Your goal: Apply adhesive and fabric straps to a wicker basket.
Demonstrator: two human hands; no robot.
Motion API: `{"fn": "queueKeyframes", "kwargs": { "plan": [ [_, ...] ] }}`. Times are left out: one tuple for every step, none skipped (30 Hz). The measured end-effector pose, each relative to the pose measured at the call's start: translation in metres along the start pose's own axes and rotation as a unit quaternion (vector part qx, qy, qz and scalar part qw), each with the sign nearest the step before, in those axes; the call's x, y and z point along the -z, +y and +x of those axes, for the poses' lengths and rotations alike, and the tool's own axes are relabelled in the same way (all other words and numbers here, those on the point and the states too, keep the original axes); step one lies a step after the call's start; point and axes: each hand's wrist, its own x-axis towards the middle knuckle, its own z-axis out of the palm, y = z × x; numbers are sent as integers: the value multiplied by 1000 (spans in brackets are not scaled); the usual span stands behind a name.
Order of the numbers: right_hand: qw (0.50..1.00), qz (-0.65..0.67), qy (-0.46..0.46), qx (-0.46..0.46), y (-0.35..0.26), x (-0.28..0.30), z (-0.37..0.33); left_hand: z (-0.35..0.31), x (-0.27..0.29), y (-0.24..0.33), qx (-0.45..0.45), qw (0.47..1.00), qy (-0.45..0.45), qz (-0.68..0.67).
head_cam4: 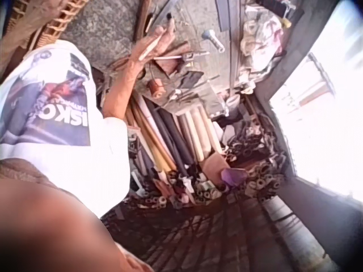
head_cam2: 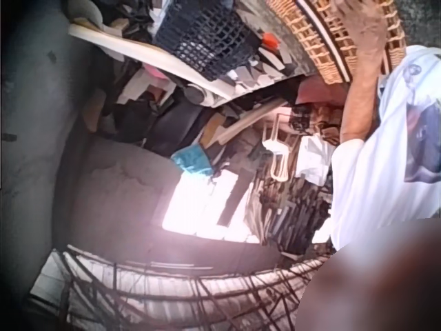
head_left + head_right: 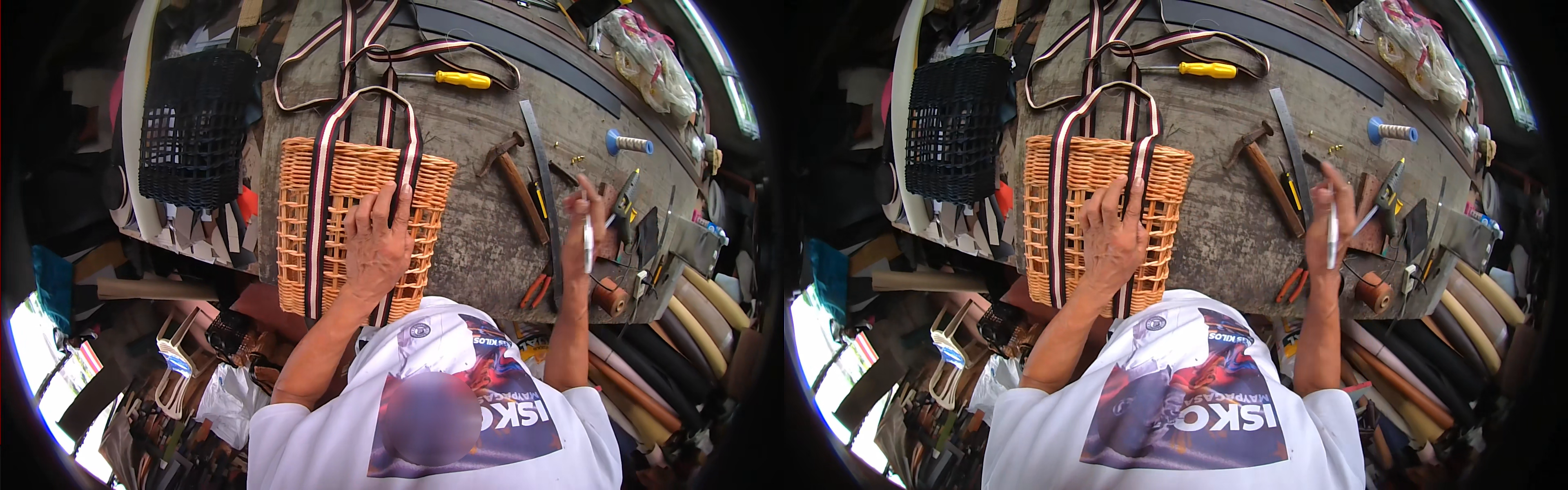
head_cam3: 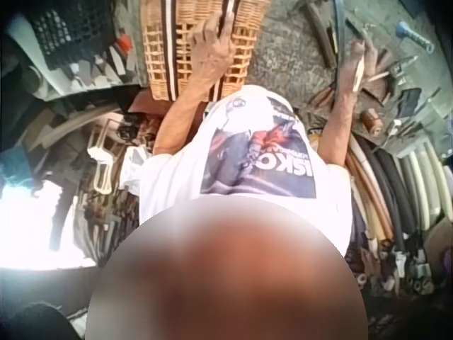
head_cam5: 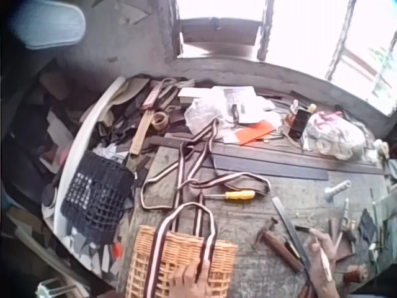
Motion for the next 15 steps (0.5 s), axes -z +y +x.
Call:
{"fn": "queueKeyframes", "kwargs": {
  "plan": [
    [998, -39, -39, 2, -3, -9, -15, -1, -1, 0, 3, 1000, -8, 5],
    [997, -29, -75, -12, -8, -16, -26, 0, -1, 0, 6, 1000, -16, 11],
    [993, -18, -110, -27, -14, -23, -36, 1, -2, 0, 1, 1000, -17, 12],
    [990, 16, -124, -71, -23, -29, -46, 2, -2, 0, 4, 1000, -15, 11],
    [982, 50, -139, -115, -29, -36, -54, 2, -2, 1, 9, 1000, -14, 11],
    [983, 85, -120, -106, -27, -46, -60, 4, 0, 3, 10, 1000, -9, 10],
    [975, 143, -126, -111, -30, -52, -62, 4, -1, 2, 7, 1000, -9, 10],
    [970, 155, -142, -125, -33, -56, -61, 4, -2, 1, 7, 1000, -2, 10],
    [963, 167, -159, -138, -36, -59, -59, 4, -2, 1, 7, 1000, 5, 10],
    [964, 167, -157, -138, -40, -63, -56, 4, -1, 2, 6, 1000, 7, 14],
    [957, 205, -163, -127, -44, -68, -51, 4, -1, 2, 5, 1000, 6, 15],
    [949, 242, -169, -115, -49, -73, -47, 3, -1, 2, 6, 1000, 0, 17],
    [948, 242, -169, -115, -54, -77, -42, 3, 0, 2, 7, 1000, -6, 18],
    [948, 245, -176, -99, -59, -82, -38, 3, 0, 1, 8, 1000, -6, 19],
    [948, 248, -181, -82, -63, -87, -33, 3, 1, 2, 6, 1000, -2, 20]
  ]
}}
